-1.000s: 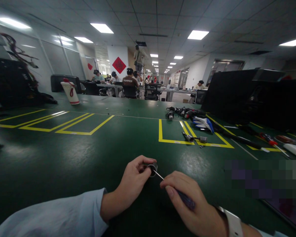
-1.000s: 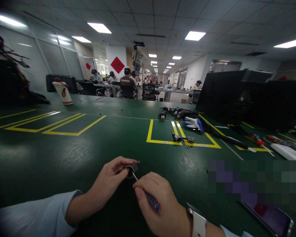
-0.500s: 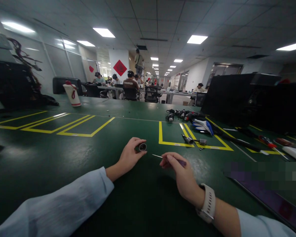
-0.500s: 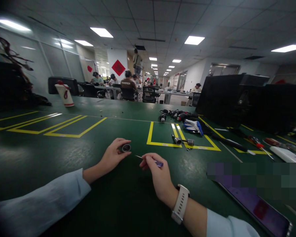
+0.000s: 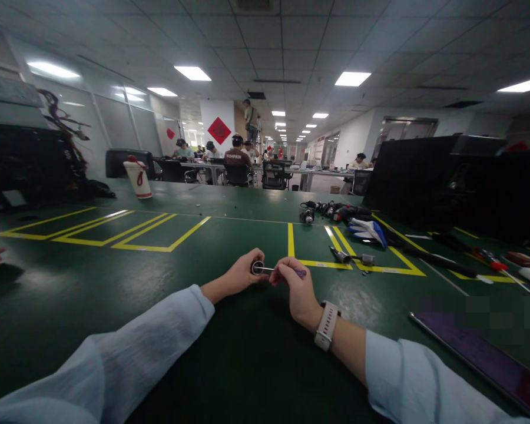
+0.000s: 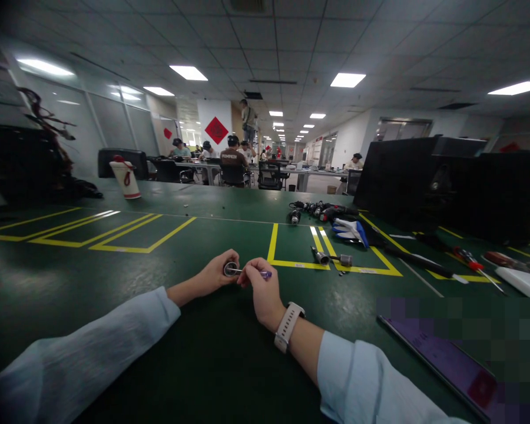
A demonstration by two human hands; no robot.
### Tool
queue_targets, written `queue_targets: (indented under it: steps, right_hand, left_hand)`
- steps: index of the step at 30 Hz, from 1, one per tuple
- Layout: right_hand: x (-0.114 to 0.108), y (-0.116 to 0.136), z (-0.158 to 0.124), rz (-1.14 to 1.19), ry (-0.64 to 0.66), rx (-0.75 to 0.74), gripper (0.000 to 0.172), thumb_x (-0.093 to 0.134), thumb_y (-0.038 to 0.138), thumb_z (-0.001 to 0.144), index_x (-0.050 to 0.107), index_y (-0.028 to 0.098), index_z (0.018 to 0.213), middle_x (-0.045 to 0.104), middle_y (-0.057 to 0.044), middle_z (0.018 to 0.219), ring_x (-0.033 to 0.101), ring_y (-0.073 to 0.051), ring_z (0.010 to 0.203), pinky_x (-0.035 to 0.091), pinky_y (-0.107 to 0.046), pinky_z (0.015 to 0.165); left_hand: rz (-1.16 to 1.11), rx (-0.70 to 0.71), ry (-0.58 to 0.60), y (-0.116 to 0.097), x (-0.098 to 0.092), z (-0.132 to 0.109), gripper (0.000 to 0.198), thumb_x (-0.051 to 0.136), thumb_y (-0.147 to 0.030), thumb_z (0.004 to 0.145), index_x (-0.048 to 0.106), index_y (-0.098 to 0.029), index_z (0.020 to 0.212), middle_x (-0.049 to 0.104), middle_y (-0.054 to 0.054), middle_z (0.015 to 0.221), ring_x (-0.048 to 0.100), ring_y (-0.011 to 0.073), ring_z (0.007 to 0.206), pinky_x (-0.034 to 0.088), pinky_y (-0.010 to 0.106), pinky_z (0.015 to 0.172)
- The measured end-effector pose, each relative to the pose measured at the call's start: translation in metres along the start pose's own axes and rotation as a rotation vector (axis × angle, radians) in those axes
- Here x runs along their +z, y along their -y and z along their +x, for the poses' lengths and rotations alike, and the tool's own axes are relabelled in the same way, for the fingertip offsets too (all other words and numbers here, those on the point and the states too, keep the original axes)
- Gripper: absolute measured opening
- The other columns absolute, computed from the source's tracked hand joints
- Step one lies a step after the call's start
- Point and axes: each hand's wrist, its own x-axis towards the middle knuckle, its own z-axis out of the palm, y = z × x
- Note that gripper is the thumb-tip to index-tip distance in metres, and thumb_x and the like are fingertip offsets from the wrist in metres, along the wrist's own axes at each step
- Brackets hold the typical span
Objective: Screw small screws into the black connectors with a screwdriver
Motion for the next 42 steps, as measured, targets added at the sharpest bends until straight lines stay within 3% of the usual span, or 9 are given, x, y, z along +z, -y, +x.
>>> queue_targets:
  steps: [4,9,14,24,33,42]
  right_hand:
    - [-0.002,-0.002,-0.002,-0.090,0.018,0.003,0.012,0.051,0.024,0.079,0.056,0.018,0.070,0.057,0.001,0.064,0.053,-0.014,0.063,0.042,-0.028,0.062]
    - [-0.003,0.001,-0.006,-0.183,0.022,0.024,0.016,0.053,0.028,0.079,0.058,0.018,0.068,0.057,0.001,0.066,0.053,-0.014,0.065,0.041,-0.028,0.063]
    - [0.000,0.008,-0.008,-0.224,0.018,0.087,0.016,0.054,0.027,0.077,0.060,0.017,0.066,0.059,0.000,0.065,0.054,-0.015,0.066,0.041,-0.029,0.065]
    - [-0.004,-0.005,-0.002,0.303,-0.017,0.316,0.011,0.055,0.024,0.072,0.061,0.015,0.069,0.063,-0.002,0.064,0.055,-0.013,0.061,0.042,-0.027,0.061]
    - [0.001,-0.002,-0.010,0.023,0.003,0.156,0.015,0.056,0.025,0.075,0.061,0.016,0.065,0.061,-0.001,0.065,0.053,-0.013,0.064,0.041,-0.027,0.062]
    - [-0.003,-0.007,-0.002,0.334,-0.011,0.354,0.010,0.058,0.025,0.069,0.061,0.016,0.067,0.063,-0.002,0.064,0.054,-0.013,0.059,0.040,-0.026,0.057]
  left_hand:
    - [-0.003,0.008,0.060,0.003,-0.002,0.001,0.021,0.066,-0.028,0.066,0.055,-0.015,0.078,0.057,-0.001,0.073,0.053,0.0130,0.067,0.042,0.024,0.061]
    - [0.106,-0.011,-0.041,0.003,-0.001,-0.002,0.013,0.061,-0.026,0.069,0.053,-0.016,0.067,0.053,-0.003,0.063,0.049,0.0123,0.060,0.039,0.023,0.055]
    - [0.196,0.018,-0.064,-0.005,-0.001,-0.006,0.007,0.059,-0.019,0.067,0.052,-0.017,0.065,0.052,-0.003,0.063,0.048,0.0128,0.061,0.037,0.023,0.054]
    - [0.149,0.075,-0.101,-0.004,-0.001,-0.007,0.015,0.058,-0.025,0.072,0.048,-0.017,0.064,0.049,-0.003,0.063,0.045,0.0116,0.060,0.036,0.023,0.056]
    - [0.266,0.063,-0.126,-0.004,-0.001,-0.008,0.015,0.058,-0.028,0.074,0.051,-0.016,0.066,0.051,-0.002,0.065,0.047,0.0129,0.061,0.035,0.024,0.055]
    - [0.130,0.110,-0.128,0.003,0.002,-0.005,0.016,0.060,-0.025,0.070,0.049,-0.016,0.064,0.048,-0.004,0.061,0.044,0.0101,0.056,0.036,0.021,0.053]
